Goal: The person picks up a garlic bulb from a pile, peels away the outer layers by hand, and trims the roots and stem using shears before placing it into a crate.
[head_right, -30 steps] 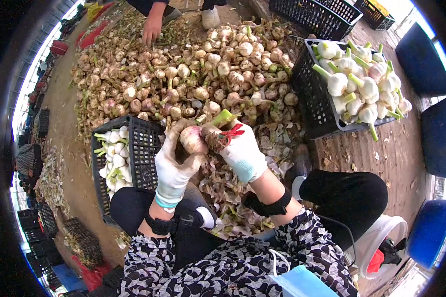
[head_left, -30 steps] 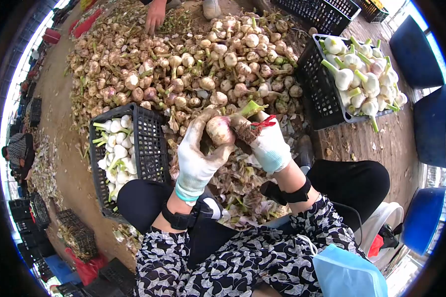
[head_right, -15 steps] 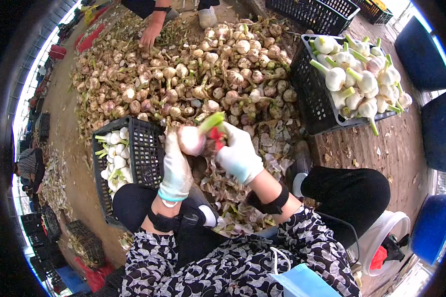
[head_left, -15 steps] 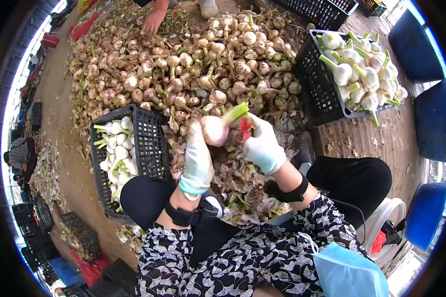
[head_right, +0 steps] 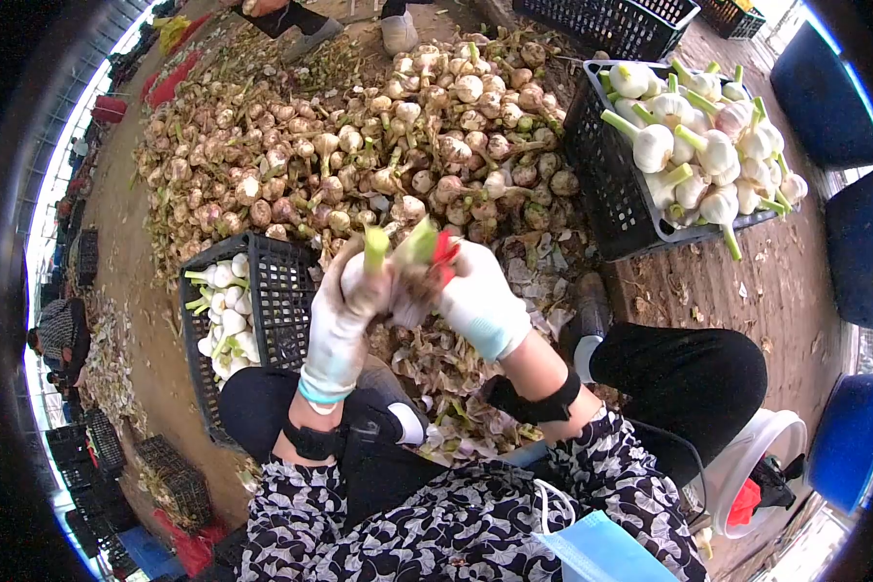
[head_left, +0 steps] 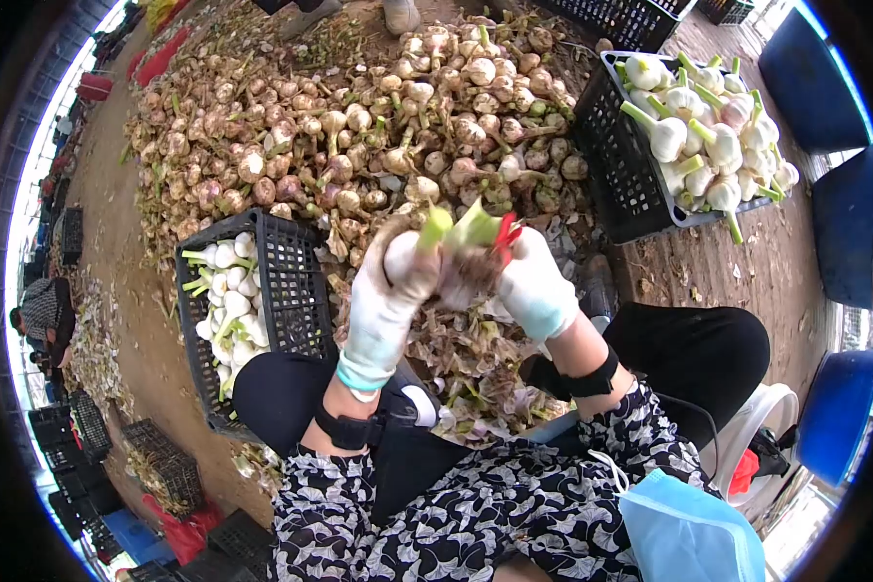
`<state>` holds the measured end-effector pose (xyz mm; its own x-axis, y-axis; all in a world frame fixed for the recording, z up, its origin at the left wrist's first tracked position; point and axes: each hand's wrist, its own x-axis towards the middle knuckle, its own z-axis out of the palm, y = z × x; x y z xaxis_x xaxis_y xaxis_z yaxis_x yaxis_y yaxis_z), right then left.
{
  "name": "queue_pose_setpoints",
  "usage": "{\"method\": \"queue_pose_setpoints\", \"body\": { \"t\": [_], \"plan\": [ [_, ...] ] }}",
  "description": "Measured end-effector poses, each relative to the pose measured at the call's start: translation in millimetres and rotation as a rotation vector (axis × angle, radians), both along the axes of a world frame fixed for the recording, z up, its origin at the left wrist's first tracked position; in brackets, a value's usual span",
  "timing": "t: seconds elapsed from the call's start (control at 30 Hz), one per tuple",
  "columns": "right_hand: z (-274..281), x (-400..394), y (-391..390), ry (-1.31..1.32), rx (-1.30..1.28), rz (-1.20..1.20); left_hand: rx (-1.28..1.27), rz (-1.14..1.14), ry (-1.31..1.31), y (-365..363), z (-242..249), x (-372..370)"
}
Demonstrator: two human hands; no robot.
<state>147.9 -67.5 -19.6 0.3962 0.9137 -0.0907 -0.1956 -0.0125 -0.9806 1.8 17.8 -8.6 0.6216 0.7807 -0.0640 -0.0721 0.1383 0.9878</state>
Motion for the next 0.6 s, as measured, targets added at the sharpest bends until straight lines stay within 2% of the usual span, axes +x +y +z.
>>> {"method": "queue_pose_setpoints", "body": {
  "t": [0.03, 0.07, 0.1, 0.13, 0.17, 0.2, 0.27, 0.33, 0.37, 0.4, 0.43, 0.47, 0.5, 0.53, 0.6],
  "plan": [
    [-2, -3, 2, 0.141, -0.050, 0.105, 0.029, -0.014, 0.046, -1, 2, -3],
    [-2, -3, 2, -0.059, 0.139, 0.038, 0.055, -0.026, 0.094, -2, 7, -6],
    [-12, 3, 4, -0.117, 0.073, -0.001, -0.060, -0.078, -0.023, 1, 9, -5],
    [-26, 12, 8, -0.180, 0.009, -0.040, -0.359, -0.088, 0.024, 2, 20, -8],
    [-36, 21, 10, -0.169, -0.158, -0.124, -0.398, -0.145, -0.077, 1, 16, -6],
    [-40, 27, 13, -0.511, -0.181, -0.310, -0.435, -0.200, -0.182, 0, 11, -2],
    [-46, 43, 2, -0.492, -0.459, -0.110, -0.473, -0.243, -0.177, -2, 11, -4],
    [-74, 42, -5, -1.014, -0.446, 0.233, -0.535, -0.305, -0.273, -1, 5, -7],
    [-88, 41, -11, -1.102, -0.276, 0.191, -0.504, -0.332, -0.231, 3, 5, -7],
    [-73, 45, -10, -1.104, -0.277, 0.184, -0.502, -0.339, -0.232, 5, 6, -4],
    [-43, 51, -8, -0.988, -0.438, 0.186, -0.403, -0.293, -0.163, 5, 10, -2],
    [-24, 56, -7, -0.864, -0.596, 0.189, -0.308, -0.245, -0.092, 4, 11, 0],
    [-19, 63, -7, -0.617, -0.582, 0.161, -0.159, -0.218, -0.020, 7, 6, 2],
    [-25, 67, -10, -0.257, -0.458, 0.234, -0.160, -0.227, -0.023, 6, 4, 4],
    [-8, 49, -5, -0.720, 0.369, 0.198, -0.231, -0.314, -0.023, 3, 6, 11]
  ]
}}
